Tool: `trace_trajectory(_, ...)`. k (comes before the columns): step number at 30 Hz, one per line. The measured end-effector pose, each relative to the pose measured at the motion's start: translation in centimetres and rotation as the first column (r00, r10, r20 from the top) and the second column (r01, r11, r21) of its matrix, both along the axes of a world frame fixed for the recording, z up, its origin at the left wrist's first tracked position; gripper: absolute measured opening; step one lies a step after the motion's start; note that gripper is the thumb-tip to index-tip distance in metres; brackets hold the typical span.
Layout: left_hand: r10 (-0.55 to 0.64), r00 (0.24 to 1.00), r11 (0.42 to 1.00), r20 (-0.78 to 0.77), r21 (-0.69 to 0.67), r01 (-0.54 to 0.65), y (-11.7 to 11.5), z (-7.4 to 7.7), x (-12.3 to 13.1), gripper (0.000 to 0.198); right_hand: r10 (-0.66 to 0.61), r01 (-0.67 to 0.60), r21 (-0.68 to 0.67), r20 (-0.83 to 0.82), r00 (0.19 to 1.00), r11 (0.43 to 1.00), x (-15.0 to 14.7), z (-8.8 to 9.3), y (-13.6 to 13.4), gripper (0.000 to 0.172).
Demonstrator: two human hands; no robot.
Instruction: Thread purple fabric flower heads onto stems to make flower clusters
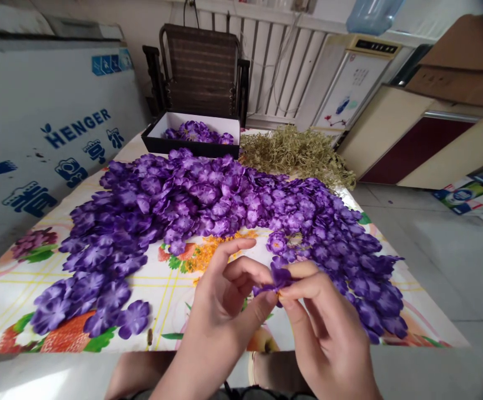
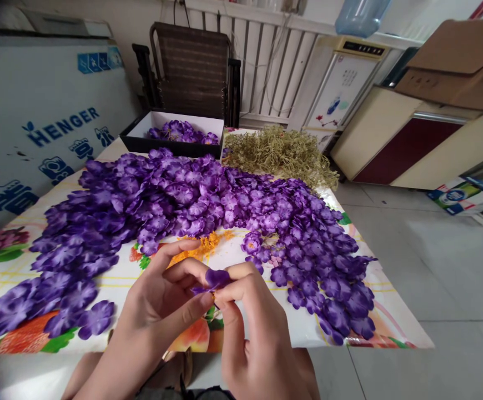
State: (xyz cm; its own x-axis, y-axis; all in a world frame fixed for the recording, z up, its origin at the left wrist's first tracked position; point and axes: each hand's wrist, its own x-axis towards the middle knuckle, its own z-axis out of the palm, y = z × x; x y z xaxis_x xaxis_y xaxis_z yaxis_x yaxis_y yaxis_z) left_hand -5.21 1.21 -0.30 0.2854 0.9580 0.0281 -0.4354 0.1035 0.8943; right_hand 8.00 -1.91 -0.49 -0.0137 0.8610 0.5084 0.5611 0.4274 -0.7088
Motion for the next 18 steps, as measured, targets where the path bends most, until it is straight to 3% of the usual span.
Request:
trace_trajectory(5,0.037,0.993,0.991,-0.11,0.134,-0.022,-0.5,0.3,-0.3,0.039,-0.016,0.017,0.015,-0.047,0.999,1.0,-0.4,-0.6,-0.3,0.021)
trace_trajectory(8,0.068,0.962,0.965,-0.263,0.262,0.003,-0.9,0.4,-0.5,0.04,-0.05,0.02,-0.136,-0.221,0.974,0.991,-0.7,-0.6,-0.5,0.027)
trace_trajectory(10,0.051,0.932,0.948,-0.359,0.312,0.069,-0.9,0.4,-0.8,0.039,-0.044,-0.044,-0.281,-0.298,0.954,0.959,-0.4,-0.4,-0.5,0.033)
trace_trajectory(12,0.072,0.902,0.946,-0.425,0.316,0.073,-0.4,0.3,-1.4,0.035,-0.019,-0.108,-0.396,-0.304,0.952,0.912,0.3,-0.3,0.0,0.02)
trace_trajectory(13,0.11,0.886,0.953,-0.451,0.302,0.035,0.0,0.1,-1.8,0.032,-0.03,-0.098,-0.434,-0.277,0.96,0.896,0.9,-0.5,0.4,0.008)
trace_trajectory(15,0.222,0.825,0.962,-0.52,0.257,-0.097,1.1,-0.3,-2.9,0.024,-0.162,0.072,-0.449,-0.166,0.973,0.891,2.5,-1.2,1.5,0.007)
trace_trajectory(17,0.231,0.705,0.972,-0.671,0.184,-0.144,2.3,-0.9,-4.1,0.016,-0.232,0.223,-0.48,0.041,0.972,0.849,4.2,-2.5,2.5,0.01)
trace_trajectory(18,0.215,0.622,0.977,-0.753,0.176,-0.124,2.9,-1.2,-4.7,0.014,-0.173,0.227,-0.518,0.151,0.973,0.825,4.9,-3.3,2.9,0.011)
